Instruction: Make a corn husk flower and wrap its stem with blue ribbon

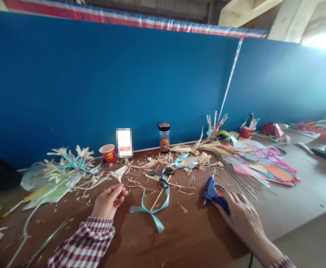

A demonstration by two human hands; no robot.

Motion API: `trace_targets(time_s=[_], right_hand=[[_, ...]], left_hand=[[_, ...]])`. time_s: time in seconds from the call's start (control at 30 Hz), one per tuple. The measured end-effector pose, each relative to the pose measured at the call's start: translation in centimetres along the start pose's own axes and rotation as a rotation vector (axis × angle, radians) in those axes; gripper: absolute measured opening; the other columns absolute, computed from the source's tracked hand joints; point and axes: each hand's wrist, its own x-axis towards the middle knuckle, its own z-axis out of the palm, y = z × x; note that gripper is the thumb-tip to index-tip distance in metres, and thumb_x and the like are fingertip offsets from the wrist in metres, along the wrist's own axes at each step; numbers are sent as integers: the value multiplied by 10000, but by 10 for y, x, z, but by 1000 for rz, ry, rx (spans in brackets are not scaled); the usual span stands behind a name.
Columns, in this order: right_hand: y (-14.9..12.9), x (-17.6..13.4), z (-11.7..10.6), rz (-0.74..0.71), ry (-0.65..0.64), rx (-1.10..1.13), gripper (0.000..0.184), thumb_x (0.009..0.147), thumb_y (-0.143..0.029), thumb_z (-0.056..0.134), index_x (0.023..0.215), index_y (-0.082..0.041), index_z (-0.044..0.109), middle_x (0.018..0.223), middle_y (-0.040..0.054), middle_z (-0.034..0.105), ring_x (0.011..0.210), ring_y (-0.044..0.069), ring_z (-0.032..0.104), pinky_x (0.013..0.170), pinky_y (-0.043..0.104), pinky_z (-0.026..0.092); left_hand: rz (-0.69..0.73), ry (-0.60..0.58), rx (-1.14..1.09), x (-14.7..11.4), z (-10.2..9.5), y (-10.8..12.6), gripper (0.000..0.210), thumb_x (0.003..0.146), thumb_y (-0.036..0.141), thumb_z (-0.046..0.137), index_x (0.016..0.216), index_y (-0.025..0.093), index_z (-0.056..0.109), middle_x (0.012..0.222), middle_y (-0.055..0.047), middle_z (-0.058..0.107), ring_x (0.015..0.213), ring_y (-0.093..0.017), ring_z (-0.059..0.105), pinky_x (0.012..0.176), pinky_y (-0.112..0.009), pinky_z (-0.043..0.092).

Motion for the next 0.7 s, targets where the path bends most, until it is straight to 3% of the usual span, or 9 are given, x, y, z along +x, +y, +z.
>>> trace_targets(time_s=[0.23, 0.47, 0.6, 0.7], right_hand=[[25, 11, 6, 60, 13, 66, 300, 818, -473, 436, 944, -209, 497, 803, 97, 621, 714, 253, 601, 590, 346, 443], [21, 6, 6, 129, 67, 156, 213, 810, -437, 480, 923, -256, 473, 793, 92, 634, 659, 256, 620, 524, 344, 446], [27, 3, 10, 87, 94, 83, 297, 774, -489, 510, 964, -261, 521, 816, 105, 632, 659, 281, 618, 505, 375, 448], [27, 0, -2, 88, 123, 85, 402, 686, -542, 588, 989, -278, 573, 830, 118, 641, 627, 293, 609, 485, 389, 426]], left_hand=[[15, -25, -19, -1, -1, 1, 25, 747, 101, 605, 746, 119, 622, 586, 0, 627, 515, -63, 613, 417, -96, 463], [15, -37, -18, -1, -1, 0, 55, 702, 131, 660, 744, 116, 627, 584, -2, 632, 517, -73, 616, 408, -103, 461], [21, -34, -23, -1, -1, -1, 22, 734, 113, 619, 756, 112, 623, 579, -7, 629, 517, -68, 614, 414, -100, 463], [19, -39, -12, 0, -2, -2, 59, 712, 121, 647, 765, 110, 624, 596, -13, 635, 522, -70, 615, 424, -107, 470]])
